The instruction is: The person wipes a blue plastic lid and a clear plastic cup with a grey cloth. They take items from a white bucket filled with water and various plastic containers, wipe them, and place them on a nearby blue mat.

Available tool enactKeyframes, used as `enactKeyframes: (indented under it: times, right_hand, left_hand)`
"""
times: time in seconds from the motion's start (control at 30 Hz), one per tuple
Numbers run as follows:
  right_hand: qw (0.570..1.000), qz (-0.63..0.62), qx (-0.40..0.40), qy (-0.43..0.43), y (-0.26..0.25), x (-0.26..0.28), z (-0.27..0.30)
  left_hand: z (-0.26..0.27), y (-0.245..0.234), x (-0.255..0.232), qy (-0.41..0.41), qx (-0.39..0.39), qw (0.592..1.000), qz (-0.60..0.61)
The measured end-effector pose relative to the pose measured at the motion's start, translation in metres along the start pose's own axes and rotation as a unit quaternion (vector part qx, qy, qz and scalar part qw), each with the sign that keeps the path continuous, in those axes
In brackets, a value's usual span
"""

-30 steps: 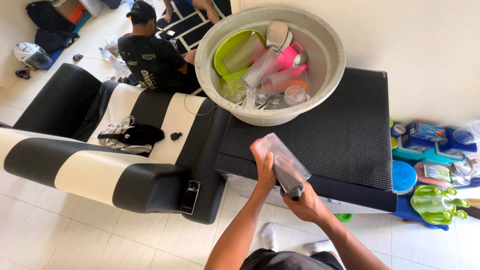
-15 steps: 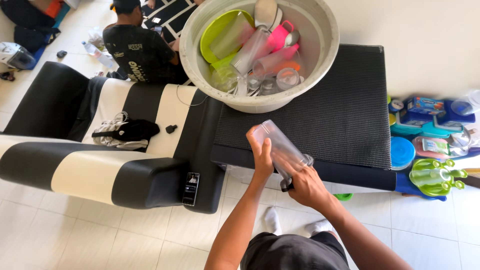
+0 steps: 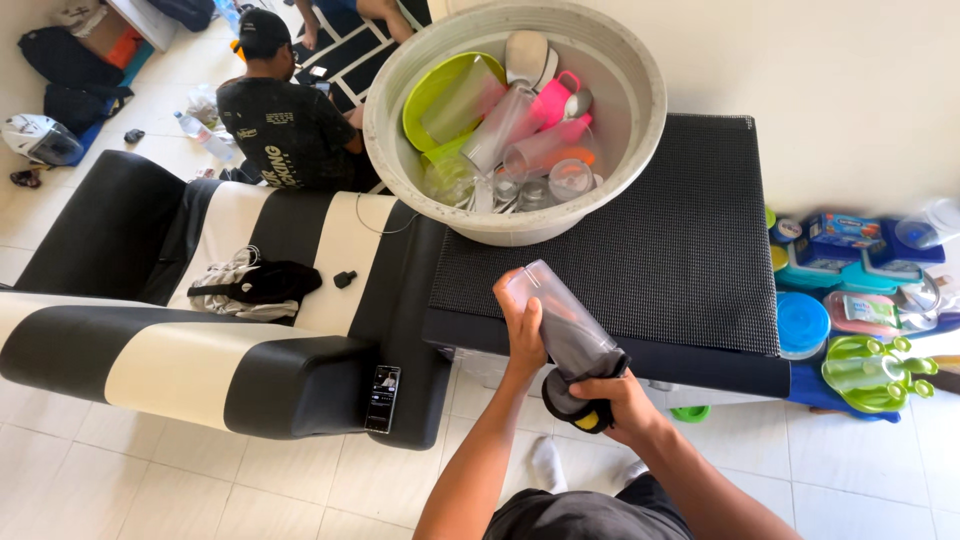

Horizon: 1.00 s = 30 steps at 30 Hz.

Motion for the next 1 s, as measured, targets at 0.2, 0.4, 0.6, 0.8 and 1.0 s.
enactKeyframes:
  times: [0.2, 0.4, 0.6, 0.8, 1.0]
  right_hand:
    - [0.988, 0.152, -0.015, 0.001, -0.002, 0.002, -0.001]
    - [0.812, 0.584, -0.001, 0.008, 0.042, 0.036, -0.004]
    - [0.515, 0.854, 0.015, -0.074, 0.064, 0.052, -0.007]
    - [0.576, 0.808, 0.015, -0.120, 0.036, 0.042, -0.014]
    - [0.604, 0.775, -0.004, -0.187, 0.022, 0.036, -0.013]
  left_hand:
    - [-0.002, 0.002, -0.002, -0.007, 0.003, 1.000, 0.014]
    - [-0.004, 0.001, -0.002, -0.009, -0.015, 0.999, 0.032]
    - [-0.006, 0.003, -0.005, -0.001, -0.006, 1.000, -0.025]
    - [-0.010, 0.007, -0.010, -0.019, 0.010, 0.997, -0.072]
    - [-0.010, 0.010, -0.015, -0.007, 0.022, 0.994, -0.102]
Point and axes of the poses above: each hand's wrist, its own z-axis away from the middle knuckle, its own y-axis out of the palm, x = y × z, the point moved 4 cm from there along -z, towards the middle knuckle, and after that the axes turned 12 degrees about x, right-handed, at the moved point
